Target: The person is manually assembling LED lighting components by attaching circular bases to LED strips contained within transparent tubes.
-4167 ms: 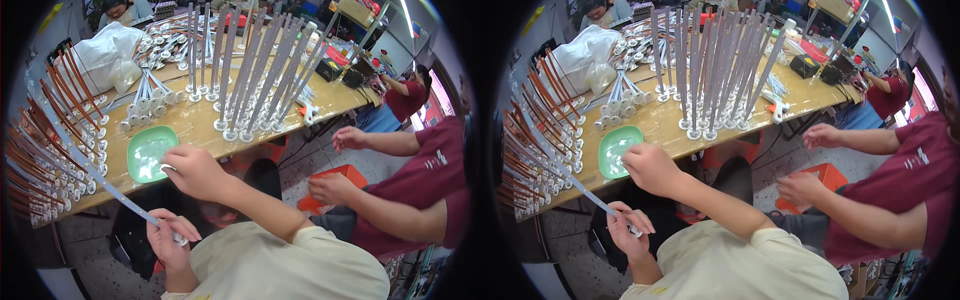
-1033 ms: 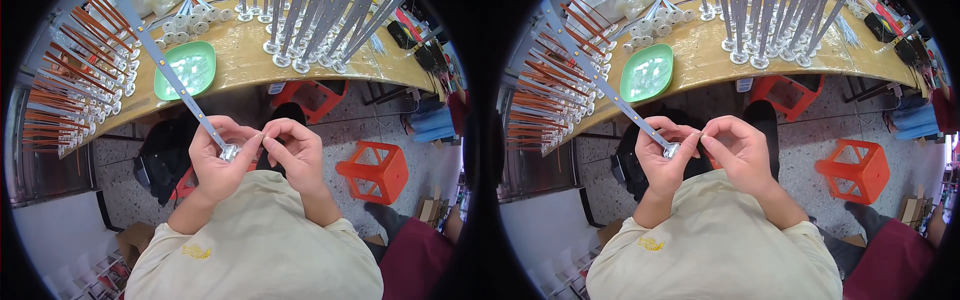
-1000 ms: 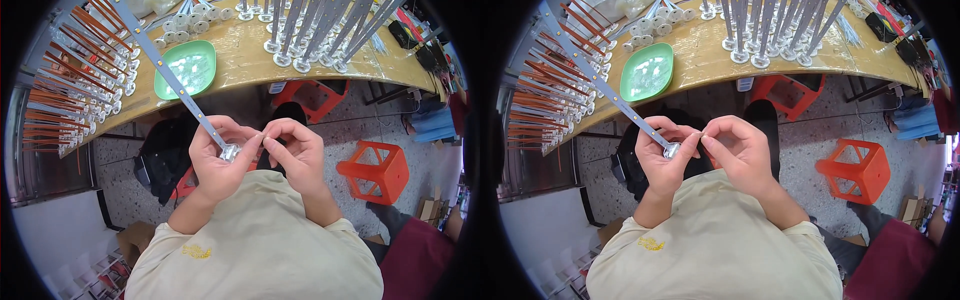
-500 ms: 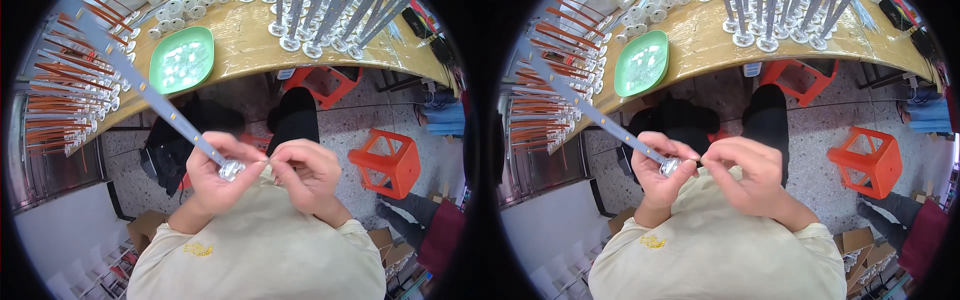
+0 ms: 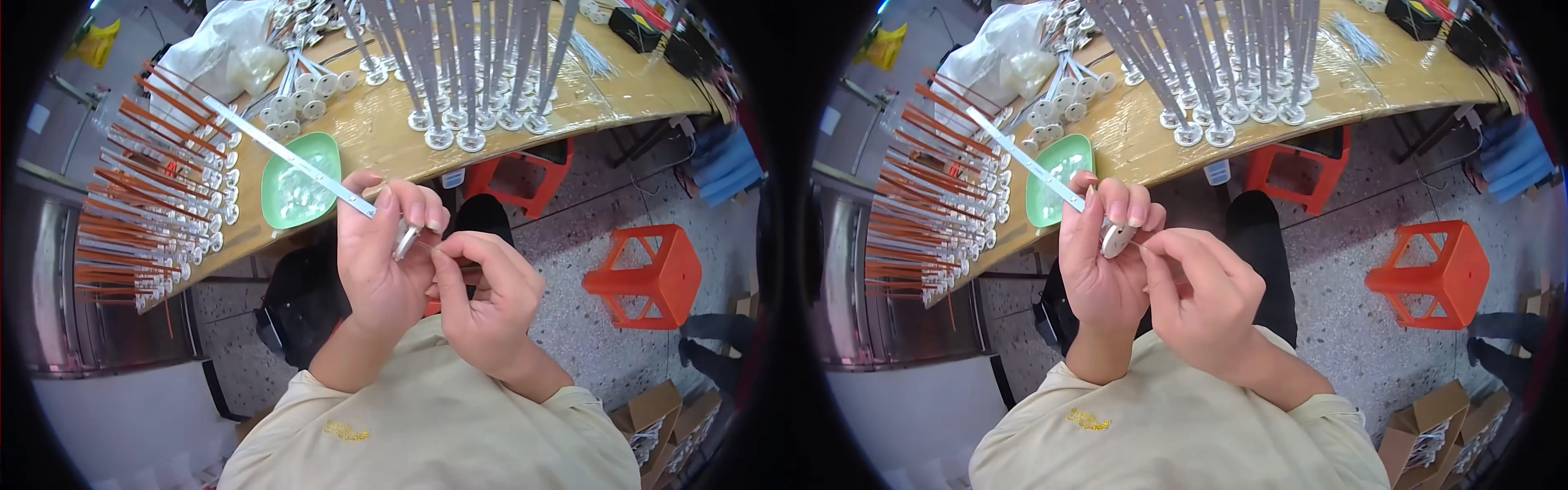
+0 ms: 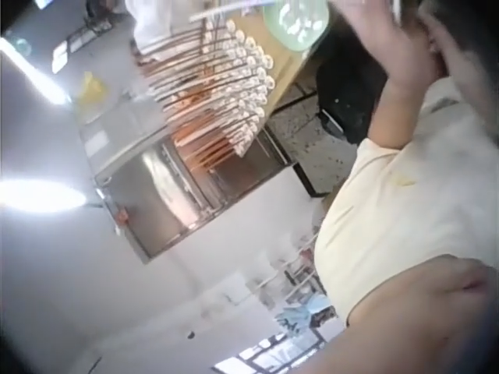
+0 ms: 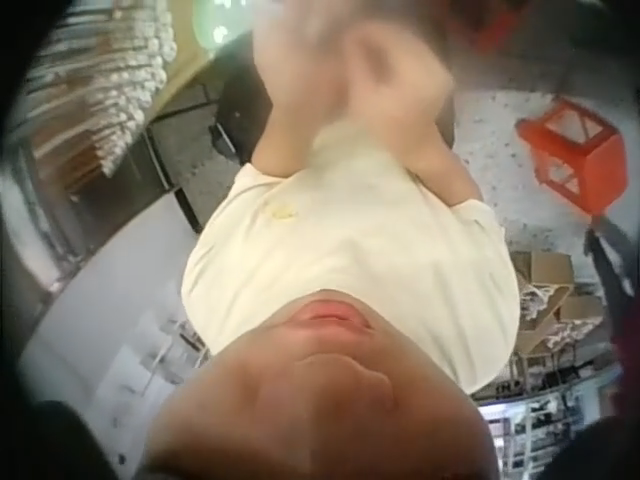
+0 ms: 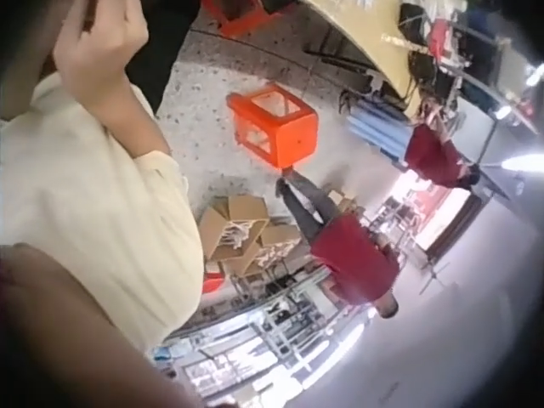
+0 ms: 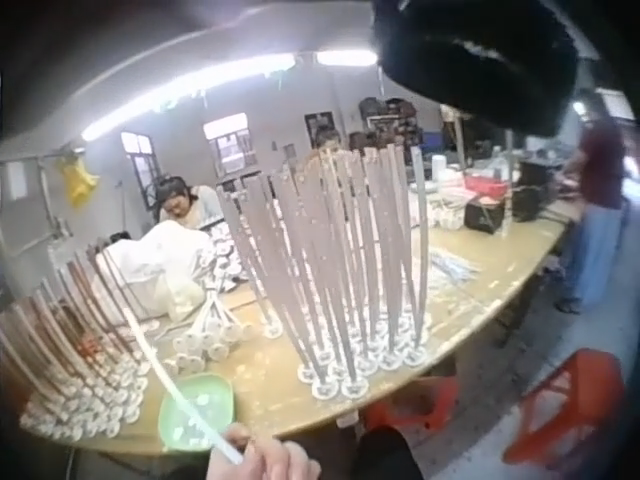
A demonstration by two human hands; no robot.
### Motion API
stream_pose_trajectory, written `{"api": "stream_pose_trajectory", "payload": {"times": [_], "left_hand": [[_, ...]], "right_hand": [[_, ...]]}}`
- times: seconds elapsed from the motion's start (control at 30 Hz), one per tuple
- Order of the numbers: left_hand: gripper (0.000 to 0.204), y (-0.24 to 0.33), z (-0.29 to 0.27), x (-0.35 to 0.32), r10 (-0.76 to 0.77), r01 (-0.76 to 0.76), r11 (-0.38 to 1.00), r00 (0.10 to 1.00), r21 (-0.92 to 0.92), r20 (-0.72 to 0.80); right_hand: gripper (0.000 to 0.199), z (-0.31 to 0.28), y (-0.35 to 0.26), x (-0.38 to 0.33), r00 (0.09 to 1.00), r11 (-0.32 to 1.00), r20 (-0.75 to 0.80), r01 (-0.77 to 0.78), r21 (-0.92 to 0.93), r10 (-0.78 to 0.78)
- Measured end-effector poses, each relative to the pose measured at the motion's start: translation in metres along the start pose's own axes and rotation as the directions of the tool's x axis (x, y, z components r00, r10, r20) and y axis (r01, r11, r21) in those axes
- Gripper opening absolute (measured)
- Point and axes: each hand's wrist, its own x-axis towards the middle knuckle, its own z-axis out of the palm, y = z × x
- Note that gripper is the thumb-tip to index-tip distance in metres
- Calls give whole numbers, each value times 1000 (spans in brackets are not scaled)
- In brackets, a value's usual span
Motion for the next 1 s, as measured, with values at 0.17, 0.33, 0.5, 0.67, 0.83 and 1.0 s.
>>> {"api": "stream_pose_trajectory", "payload": {"times": [0.17, 0.33, 0.5, 0.67, 0.83, 1.0], "left_hand": [[17, -6, 12, -2, 37, -26, 989, 997, 146, -74], [29, -9, 3, -3, 89, -94, 957, 996, 275, 32], [29, -13, -6, -6, 107, -122, 966, 991, 227, 76], [32, 8, -7, -2, -61, 31, 979, 988, 202, 145], [40, 59, -37, 14, -198, 140, 852, 978, 505, 63], [28, 119, -66, 64, -86, 163, 707, 986, 688, -145]], "right_hand": [[12, 0, 0, 2, 1000, 999, 8, 29, -14, -29], [10, 5, 0, 1, 998, 998, 2, 58, -32, -58], [10, 10, 1, -1, 991, 988, -12, 134, -79, -136], [13, 2, 2, 6, 962, 960, 66, 269, -78, -264], [14, -19, 22, 9, 938, 948, 180, 312, -66, -296], [5, -19, 99, -7, 983, 980, 183, 29, -197, 7]]}}
